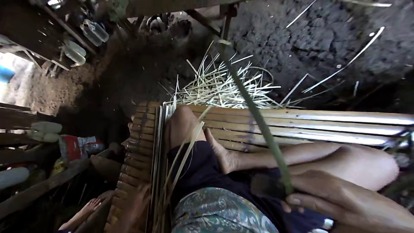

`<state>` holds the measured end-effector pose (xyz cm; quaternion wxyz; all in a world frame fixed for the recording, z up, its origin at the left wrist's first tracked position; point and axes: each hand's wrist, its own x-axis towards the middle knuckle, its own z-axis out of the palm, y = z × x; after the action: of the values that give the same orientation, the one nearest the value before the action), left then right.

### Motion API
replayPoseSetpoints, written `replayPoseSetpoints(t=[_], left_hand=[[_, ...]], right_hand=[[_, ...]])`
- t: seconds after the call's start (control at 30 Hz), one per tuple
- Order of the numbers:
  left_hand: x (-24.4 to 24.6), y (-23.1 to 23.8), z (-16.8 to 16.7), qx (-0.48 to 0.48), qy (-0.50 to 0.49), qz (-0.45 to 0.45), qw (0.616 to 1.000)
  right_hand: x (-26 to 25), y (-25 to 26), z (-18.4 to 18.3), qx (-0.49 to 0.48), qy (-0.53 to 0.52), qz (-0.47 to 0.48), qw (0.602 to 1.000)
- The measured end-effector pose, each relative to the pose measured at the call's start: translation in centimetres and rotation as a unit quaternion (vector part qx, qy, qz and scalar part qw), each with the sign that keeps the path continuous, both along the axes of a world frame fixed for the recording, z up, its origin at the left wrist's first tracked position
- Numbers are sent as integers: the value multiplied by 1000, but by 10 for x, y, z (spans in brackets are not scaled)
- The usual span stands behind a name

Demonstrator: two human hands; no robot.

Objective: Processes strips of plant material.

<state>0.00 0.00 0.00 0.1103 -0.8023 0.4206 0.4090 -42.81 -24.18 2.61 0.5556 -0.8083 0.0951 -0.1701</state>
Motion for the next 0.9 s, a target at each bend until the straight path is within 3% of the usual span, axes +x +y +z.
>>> replayPoseSetpoints(t=[0.07,0.13,0.23,0.3,0.33,0.37,0.43,0.5,0.57,0.6,0.67,0.8,0.9], left_hand=[[-31,-77,24,-240,145,-2,960],[-66,-142,34,-378,385,-49,840],[-124,-212,52,-309,705,-169,615],[-153,-233,58,-229,819,-195,490],[-161,-238,58,-221,846,-177,452],[-163,-241,57,-242,846,-145,452],[-160,-244,53,-340,773,-25,535],[-159,-247,41,-422,671,113,599],[-158,-248,27,-467,601,194,619],[-159,-246,21,-481,578,231,618],[-162,-242,12,-498,549,273,613],[-172,-233,7,-517,522,306,605],[-178,-227,6,-527,515,310,601]], right_hand=[[6,-1,6,9,-38,60,997],[14,3,10,26,-77,100,992],[24,13,13,69,-122,133,981],[18,22,7,113,-126,115,979],[10,29,3,149,-116,81,979],[0,36,-3,195,-96,32,976],[-20,57,-20,229,-15,-112,967],[-30,80,-36,142,173,-252,942],[-26,92,-45,147,355,-269,883],[-23,95,-48,163,397,-274,860],[-20,95,-49,137,364,-342,856],[-1,64,-28,81,138,-516,842],[20,40,-15,100,6,-543,834]])
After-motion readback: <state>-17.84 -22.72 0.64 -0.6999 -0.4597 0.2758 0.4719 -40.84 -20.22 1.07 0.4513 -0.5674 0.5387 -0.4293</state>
